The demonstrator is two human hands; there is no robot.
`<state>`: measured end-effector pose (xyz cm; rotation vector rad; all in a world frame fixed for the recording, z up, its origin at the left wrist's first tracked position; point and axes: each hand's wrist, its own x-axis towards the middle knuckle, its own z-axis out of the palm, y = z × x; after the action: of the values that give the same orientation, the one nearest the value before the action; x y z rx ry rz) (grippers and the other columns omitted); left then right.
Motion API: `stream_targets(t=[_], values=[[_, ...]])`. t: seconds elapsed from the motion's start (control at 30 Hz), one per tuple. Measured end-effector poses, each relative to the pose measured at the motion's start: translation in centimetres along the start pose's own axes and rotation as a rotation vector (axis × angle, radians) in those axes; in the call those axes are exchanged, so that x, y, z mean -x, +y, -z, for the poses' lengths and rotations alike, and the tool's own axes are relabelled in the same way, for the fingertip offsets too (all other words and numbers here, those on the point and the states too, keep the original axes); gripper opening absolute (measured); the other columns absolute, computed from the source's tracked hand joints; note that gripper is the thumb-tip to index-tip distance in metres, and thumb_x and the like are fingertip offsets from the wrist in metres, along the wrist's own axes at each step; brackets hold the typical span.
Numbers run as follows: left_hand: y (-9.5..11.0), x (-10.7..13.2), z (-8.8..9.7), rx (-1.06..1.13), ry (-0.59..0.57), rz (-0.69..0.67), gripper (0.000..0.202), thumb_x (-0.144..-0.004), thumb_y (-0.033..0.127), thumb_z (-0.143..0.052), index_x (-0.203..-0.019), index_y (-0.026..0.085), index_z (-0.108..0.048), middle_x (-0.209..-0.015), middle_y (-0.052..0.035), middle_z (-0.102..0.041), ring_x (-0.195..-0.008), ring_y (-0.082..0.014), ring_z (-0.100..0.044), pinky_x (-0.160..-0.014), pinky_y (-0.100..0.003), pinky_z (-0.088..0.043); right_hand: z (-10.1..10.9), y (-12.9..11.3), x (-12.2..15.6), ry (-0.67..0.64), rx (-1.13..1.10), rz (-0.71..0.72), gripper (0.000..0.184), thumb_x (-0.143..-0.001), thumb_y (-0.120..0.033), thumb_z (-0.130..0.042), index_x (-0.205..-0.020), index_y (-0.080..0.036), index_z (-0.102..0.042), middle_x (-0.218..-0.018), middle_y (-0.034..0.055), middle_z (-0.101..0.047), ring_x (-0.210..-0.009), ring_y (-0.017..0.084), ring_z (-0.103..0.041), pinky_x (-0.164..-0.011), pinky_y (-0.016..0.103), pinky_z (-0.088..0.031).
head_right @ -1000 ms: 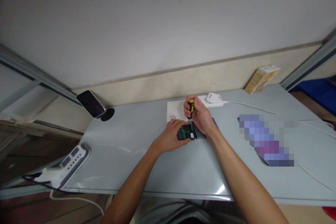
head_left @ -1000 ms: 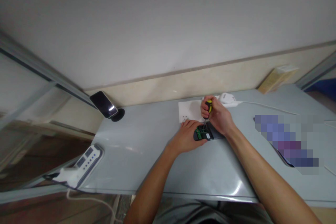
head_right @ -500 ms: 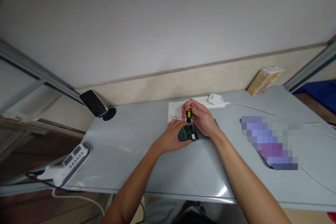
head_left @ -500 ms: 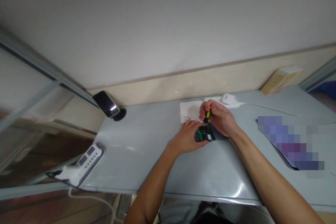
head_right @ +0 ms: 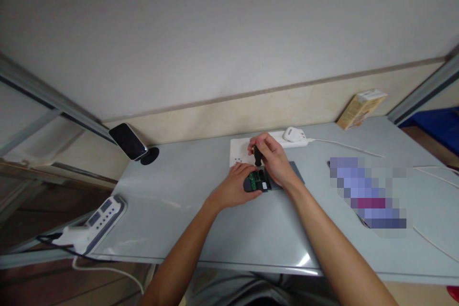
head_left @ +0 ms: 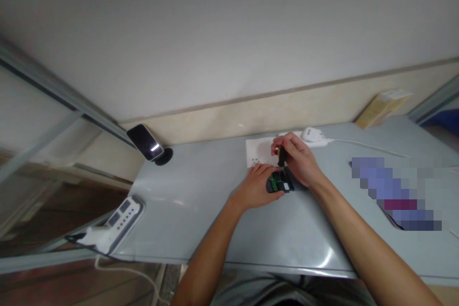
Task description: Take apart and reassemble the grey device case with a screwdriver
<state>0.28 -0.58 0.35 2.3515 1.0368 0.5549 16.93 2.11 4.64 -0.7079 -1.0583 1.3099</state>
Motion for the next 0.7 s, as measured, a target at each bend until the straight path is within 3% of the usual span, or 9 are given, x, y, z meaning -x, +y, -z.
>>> stream_targets(t=[0.1,0.27,0.37,0.53,0.7], values=[[0.0,0.0,0.0,-0.008,-0.005,0.009,0.056,-0.08,0.04,-0.078,-0.128,0.023,-0.055,-0.129,-0.0075,-0.062,-0.123,-0.0272,-0.054,-0.115,-0.046,-0.038,0.0,0.1,-0.1,-0.004,0.043,-0.017,0.037,-0.089,-0.059,-0.064,-0.085,-0.022,-0.064,-0.075,0.0016,-0.06,-0.07,0.016,-0.055,-0.064,0.029,-0.045],[0.3,-0.1,0.3,-0.004,-0.041,0.033,0.055,-0.078,0.038,-0.08,-0.126,0.025,-0.056,-0.129,-0.0066,-0.062,-0.123,-0.0272,-0.055,-0.114,-0.046,-0.039,-1.2,0.5,-0.1,0.085,-0.136,-0.074,0.039,-0.089,-0.064,-0.061,-0.087,-0.025,-0.055,-0.063,-0.0044,-0.046,-0.051,0.011,-0.04,-0.049,0.025,-0.034],[0.3,-0.2,0.3,-0.006,-0.045,0.034,0.055,-0.078,0.038,-0.081,-0.125,0.024,-0.057,-0.128,-0.0065,-0.063,-0.123,-0.0269,-0.055,-0.113,-0.045,-0.04,-1.6,0.7,0.1,0.069,-0.142,-0.072,0.042,-0.088,-0.068,-0.059,-0.094,-0.028,-0.051,-0.063,-0.0061,-0.042,-0.049,0.011,-0.036,-0.046,0.024,-0.027],[0.0,-0.1,0.0,-0.022,-0.022,0.016,0.054,-0.081,0.041,-0.079,-0.126,0.023,-0.056,-0.13,-0.0076,-0.062,-0.125,-0.027,-0.055,-0.115,-0.045,-0.038,-0.8,0.2,0.5,-0.025,0.009,-0.028,0.027,-0.091,-0.05,-0.067,-0.092,-0.027,-0.053,-0.073,-0.0036,-0.054,-0.06,0.012,-0.049,-0.055,0.024,-0.036],[-0.1,0.1,-0.3,-0.046,-0.013,0.017,0.056,-0.083,0.045,-0.076,-0.128,0.021,-0.056,-0.13,-0.0095,-0.062,-0.126,-0.0281,-0.054,-0.115,-0.046,-0.038,-0.3,-0.9,0.7,-0.148,0.056,-0.103,0.038,-0.094,-0.056,-0.058,-0.084,-0.02,-0.062,-0.071,0.0013,-0.059,-0.065,0.015,-0.053,-0.062,0.029,-0.042]])
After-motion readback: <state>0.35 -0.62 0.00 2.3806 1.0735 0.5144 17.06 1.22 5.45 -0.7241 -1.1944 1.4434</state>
